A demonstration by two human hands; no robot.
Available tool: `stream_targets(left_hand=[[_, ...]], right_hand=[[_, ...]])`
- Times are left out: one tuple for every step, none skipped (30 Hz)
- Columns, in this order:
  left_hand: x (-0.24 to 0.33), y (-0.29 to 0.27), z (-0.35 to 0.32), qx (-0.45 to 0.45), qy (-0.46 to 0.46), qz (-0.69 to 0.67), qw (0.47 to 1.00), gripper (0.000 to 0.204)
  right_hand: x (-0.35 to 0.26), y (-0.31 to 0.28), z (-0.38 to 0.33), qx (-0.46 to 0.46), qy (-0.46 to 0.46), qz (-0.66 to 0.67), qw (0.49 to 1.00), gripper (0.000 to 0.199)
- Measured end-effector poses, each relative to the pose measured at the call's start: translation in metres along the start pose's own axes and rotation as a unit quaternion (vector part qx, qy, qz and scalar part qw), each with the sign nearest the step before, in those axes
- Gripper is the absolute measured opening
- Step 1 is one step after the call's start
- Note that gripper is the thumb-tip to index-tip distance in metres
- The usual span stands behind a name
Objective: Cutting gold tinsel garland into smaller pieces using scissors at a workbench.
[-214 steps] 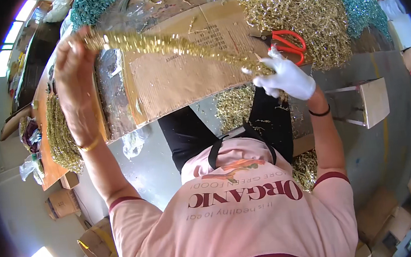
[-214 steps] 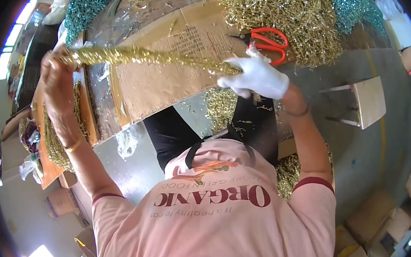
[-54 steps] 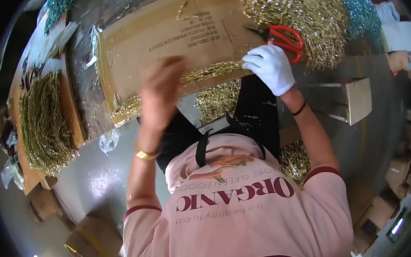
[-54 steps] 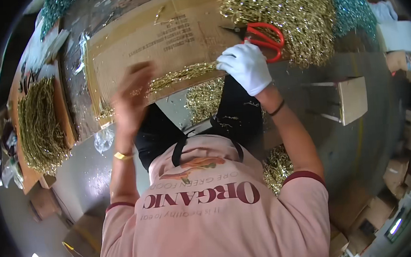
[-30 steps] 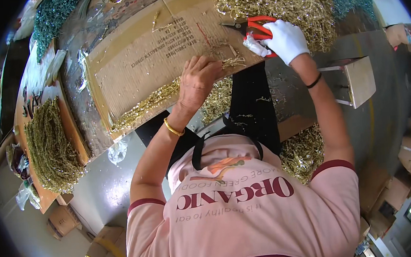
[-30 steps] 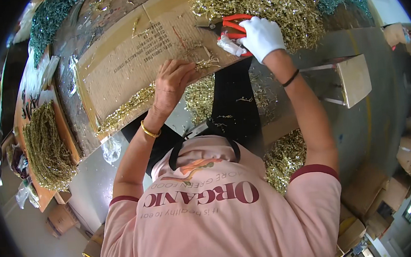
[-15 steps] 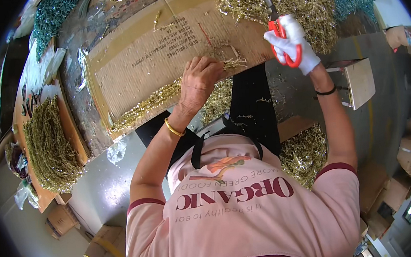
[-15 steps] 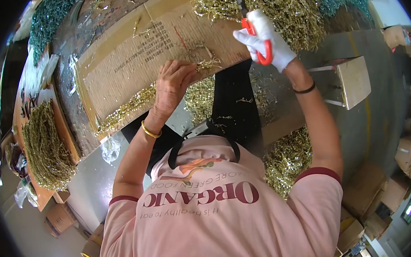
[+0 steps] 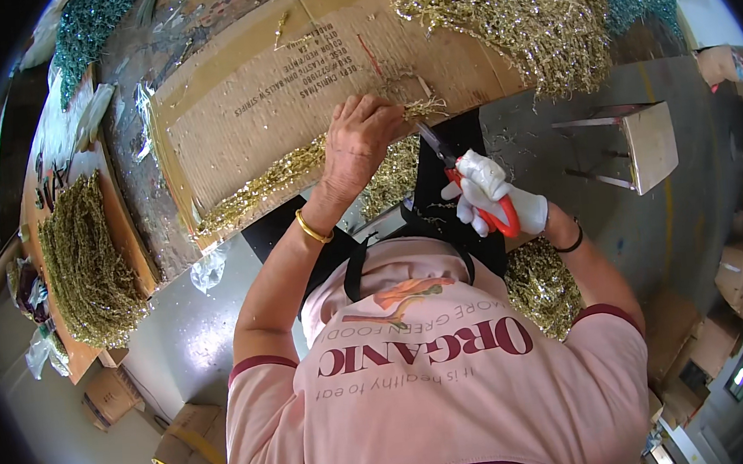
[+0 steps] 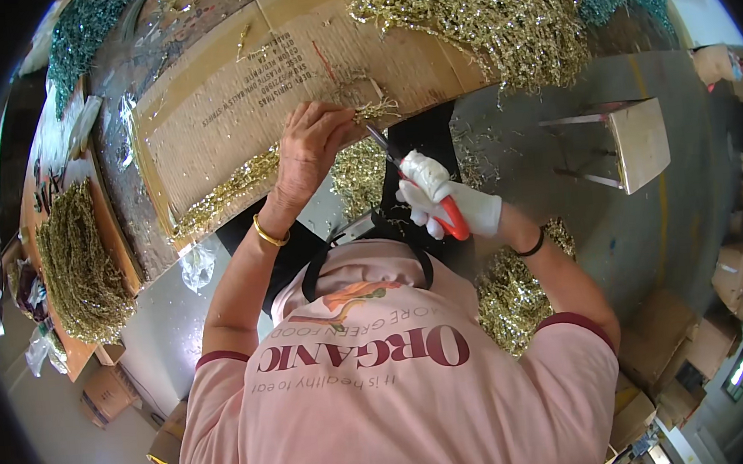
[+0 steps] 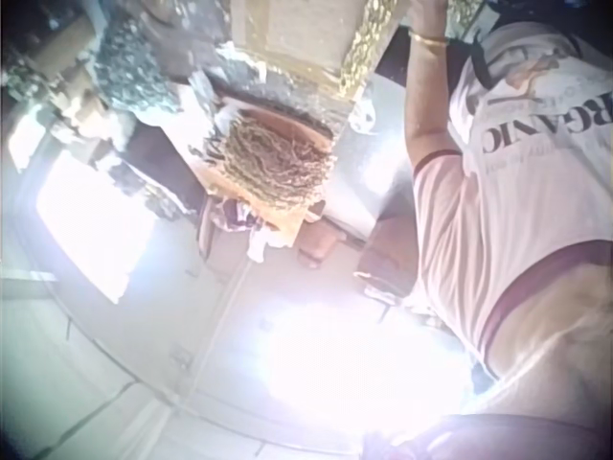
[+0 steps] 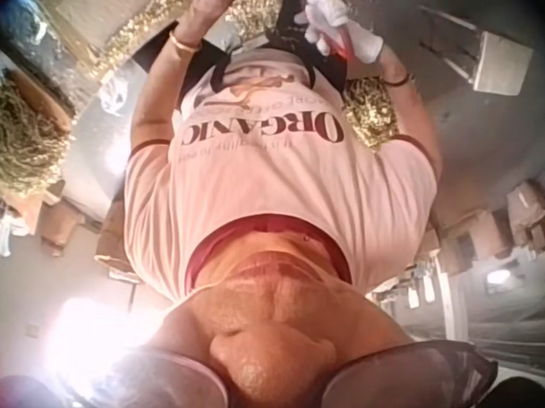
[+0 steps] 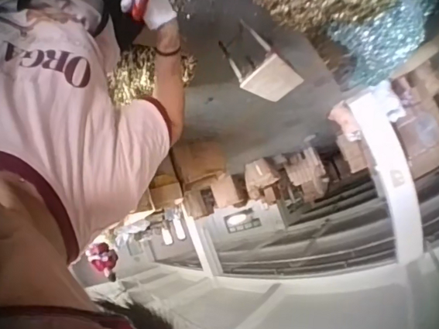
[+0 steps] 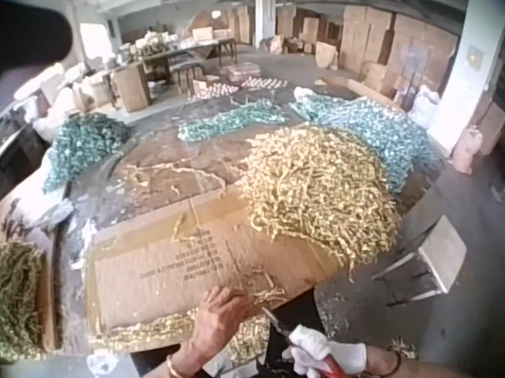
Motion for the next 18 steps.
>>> stream_targets(left_hand=[[-0.001,0.0,-0.001,0.0,-0.001,0.001,1.0,0.022],[-0.002,0.0,-0.002,0.0,-0.001,0.003,1.0,0.022],[-0.002,0.0,-0.002,0.0,-0.001,0.006,1.0,0.022],[-0.002,0.0,-0.002,0.0,0.0,0.005,1.0,0.022],[-0.002,0.0,-0.001,0.002,0.0,0.003,1.0,0.021],[-0.002,0.0,-0.001,0.003,0.001,0.0,1.0,0.021],[-0.002,0.0,-0.001,0.004,0.001,0.001,1.0,0.021],[-0.002,0.0,-0.001,0.005,0.001,0.001,1.0,0.02],[-0.002,0.0,-0.002,0.006,0.001,0.002,1.0,0.02],[-0.003,0.0,-0.002,0.006,0.001,0.002,1.0,0.02],[-0.003,0.0,-0.002,0.005,-0.001,0.0,1.0,0.02],[-0.004,0.001,-0.002,0.004,-0.002,-0.002,1.0,0.02],[-0.004,0.0,-0.002,0.004,-0.001,-0.003,1.0,0.02],[-0.004,0.0,-0.002,0.002,0.002,-0.014,1.0,0.02],[-0.004,-0.001,-0.002,0.001,0.005,-0.025,1.0,0.019],[-0.004,-0.001,-0.002,0.001,0.006,-0.026,1.0,0.019],[-0.003,-0.001,-0.003,-0.003,0.015,-0.025,1.0,0.019],[-0.002,-0.001,-0.003,-0.007,0.024,-0.025,0.999,0.019]], right_hand=[[-0.008,0.006,0.0,0.018,0.018,-0.077,0.997,0.054],[-0.013,0.008,0.001,0.037,0.036,-0.153,0.987,0.051],[-0.011,0.007,0.005,0.036,0.036,-0.153,0.987,0.051],[-0.008,0.004,0.008,0.045,0.03,-0.146,0.988,0.042],[-0.005,0.001,0.011,0.055,0.024,-0.139,0.989,0.034],[-0.003,-0.001,0.013,0.056,0.024,-0.139,0.988,0.034],[-0.002,-0.001,0.015,0.049,0.021,-0.115,0.992,0.033],[-0.003,0.001,0.016,0.042,0.018,-0.092,0.995,0.032],[-0.004,0.003,0.015,0.042,0.018,-0.092,0.995,0.032],[-0.012,0.012,0.011,0.052,0.016,-0.091,0.994,0.033],[-0.016,0.017,0.01,0.061,0.014,-0.09,0.994,0.034],[-0.015,0.02,0.011,0.061,0.015,-0.09,0.994,0.034],[-0.015,0.02,0.012,0.075,0.006,-0.116,0.99,0.035],[-0.015,0.019,0.012,0.09,-0.002,-0.141,0.986,0.037],[-0.014,0.019,0.012,0.09,-0.002,-0.141,0.986,0.037],[-0.011,0.017,0.013,0.09,-0.001,-0.117,0.989,0.034],[-0.007,0.016,0.014,0.09,-0.001,-0.093,0.992,0.032],[-0.001,0.011,0.016,0.09,-0.001,-0.093,0.992,0.032]])
Point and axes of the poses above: each hand's wrist, its own z-axis towards the middle knuckle, its own y-axis out of the palm, x = y × z, the point moved 7 cm from there along z, towards the middle knuckle, and after that the axes turned 3 degrees about -z, right-handed, at the moved point
